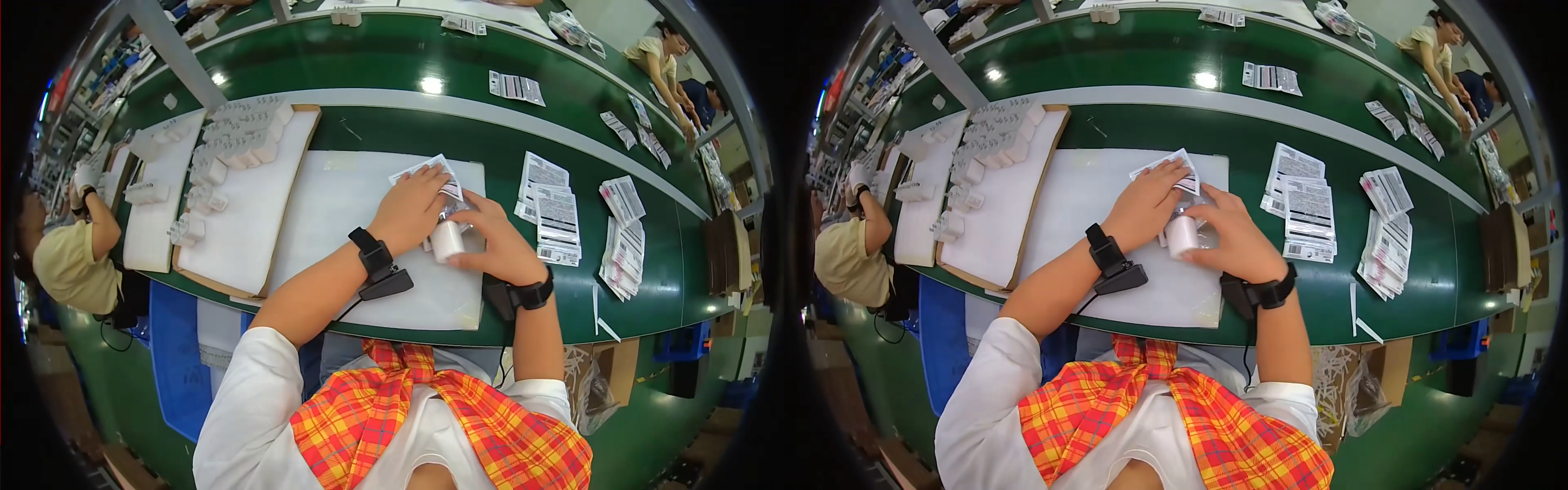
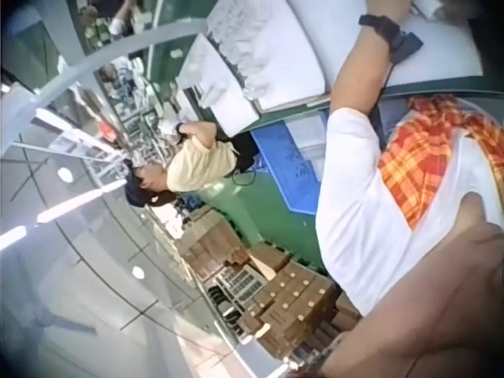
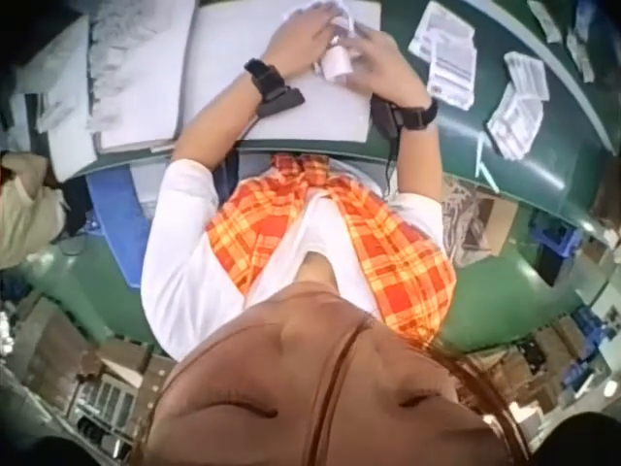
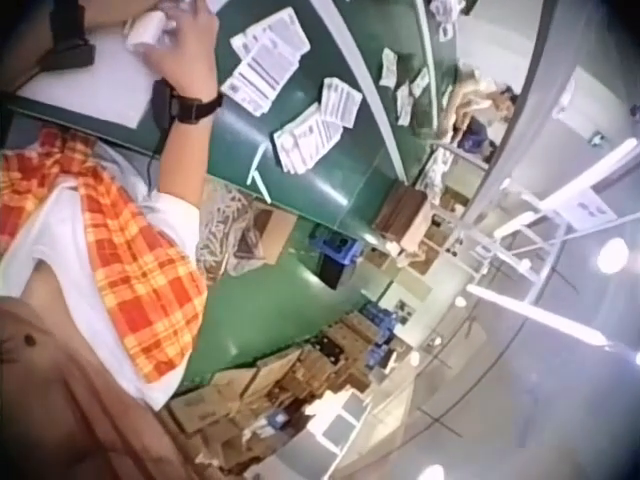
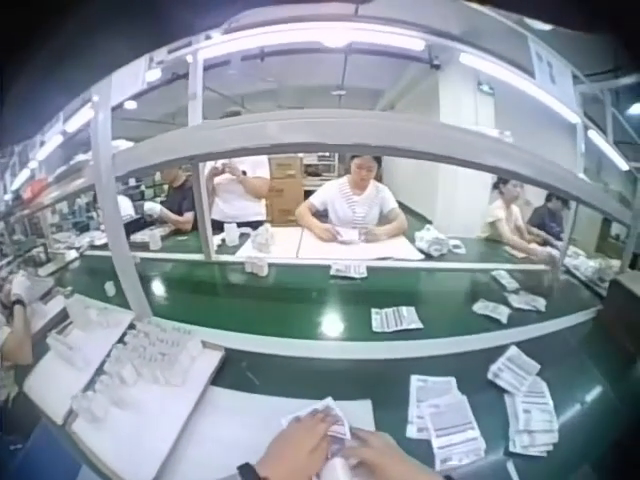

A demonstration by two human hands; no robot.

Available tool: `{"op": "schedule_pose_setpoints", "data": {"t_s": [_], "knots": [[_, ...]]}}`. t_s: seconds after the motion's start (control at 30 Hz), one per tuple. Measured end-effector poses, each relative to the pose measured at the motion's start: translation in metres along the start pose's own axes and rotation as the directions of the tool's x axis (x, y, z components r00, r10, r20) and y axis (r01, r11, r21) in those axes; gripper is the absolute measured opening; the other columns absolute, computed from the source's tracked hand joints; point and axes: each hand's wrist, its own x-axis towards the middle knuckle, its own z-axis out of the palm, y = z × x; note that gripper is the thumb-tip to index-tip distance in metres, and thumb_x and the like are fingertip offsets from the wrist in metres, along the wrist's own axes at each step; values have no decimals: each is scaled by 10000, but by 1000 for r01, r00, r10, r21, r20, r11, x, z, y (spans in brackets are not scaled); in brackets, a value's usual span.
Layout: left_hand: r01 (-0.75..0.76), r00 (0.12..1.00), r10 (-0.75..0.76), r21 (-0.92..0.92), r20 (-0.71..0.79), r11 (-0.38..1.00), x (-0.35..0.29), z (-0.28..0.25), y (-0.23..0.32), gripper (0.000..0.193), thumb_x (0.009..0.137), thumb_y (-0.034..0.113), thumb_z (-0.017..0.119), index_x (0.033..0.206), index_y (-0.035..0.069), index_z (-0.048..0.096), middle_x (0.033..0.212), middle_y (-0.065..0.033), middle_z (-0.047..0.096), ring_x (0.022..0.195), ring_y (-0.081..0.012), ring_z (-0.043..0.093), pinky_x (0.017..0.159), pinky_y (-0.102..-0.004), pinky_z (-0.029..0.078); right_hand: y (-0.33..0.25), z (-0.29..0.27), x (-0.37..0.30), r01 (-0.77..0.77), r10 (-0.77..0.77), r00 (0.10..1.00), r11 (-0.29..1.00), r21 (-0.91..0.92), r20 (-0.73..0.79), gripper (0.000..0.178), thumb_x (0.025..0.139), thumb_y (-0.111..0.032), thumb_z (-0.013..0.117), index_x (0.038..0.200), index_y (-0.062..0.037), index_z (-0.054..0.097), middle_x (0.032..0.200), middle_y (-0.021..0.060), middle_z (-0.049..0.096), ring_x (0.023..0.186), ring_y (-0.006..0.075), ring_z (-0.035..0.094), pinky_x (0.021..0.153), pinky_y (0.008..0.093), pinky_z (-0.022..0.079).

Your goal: The person packages chargers by hand, picking up a charger from a tray, sliding it into a plastic pouch, and folding the pouch closed before placing it on a stack.

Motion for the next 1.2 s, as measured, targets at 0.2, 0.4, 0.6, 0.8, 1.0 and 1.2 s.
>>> {"op": "schedule_pose_setpoints", "data": {"t_s": [0.2,0.4,0.6,0.8,1.0,1.2], "knots": [[13,998,-29,280,51,960,-7,-2,25,463,936,188,500,1367,21,482,1483,-240,390,1394,-391,347,1139,-524,264,-6,19,12,-303,299,925,953,18,-234,426,719,-134,772,1095,-65,583,1185,200,612,1067,371,604,912,368,476],[-37,998,41,78,-51,996,-9,2,28,456,874,99,566,1325,52,518,1413,-239,448,1331,-418,399,1102,-508,327,-5,14,17,-258,287,926,955,144,-245,243,808,-50,661,1018,-33,541,942,160,640,890,345,635,772,367,494],[-33,970,49,72,-238,997,0,-15,25,553,730,-91,565,1265,44,536,1177,-200,530,1130,-383,499,975,-452,431,-21,10,18,-99,120,978,987,129,-169,170,842,-25,613,972,-24,504,893,160,608,839,345,615,739,367,485],[63,976,-79,-83,-202,995,-7,-19,9,595,699,-124,568,1266,56,547,1063,-153,571,1101,-358,495,967,-436,434,-18,16,17,-71,123,959,977,203,-256,145,853,-23,591,958,-13,492,871,147,564,835,304,584,761,341,470],[-227,961,206,-105,-183,968,7,-40,-10,442,747,-32,658,1180,43,615,1143,-139,601,1114,-307,541,962,-371,448,-15,12,17,-49,119,970,950,308,-212,179,836,5,585,981,-32,487,901,86,541,858,210,578,776,297,459],[-198,977,152,-386,-147,901,6,-42,16,327,801,98,714,1116,28,661,1207,-144,630,1059,-308,588,937,-358,463,7,3,4,-51,413,901,408,911,-134,241,836,-4,594,1042,-71,489,1018,21,511,892,111,542,748,226,440]]}}
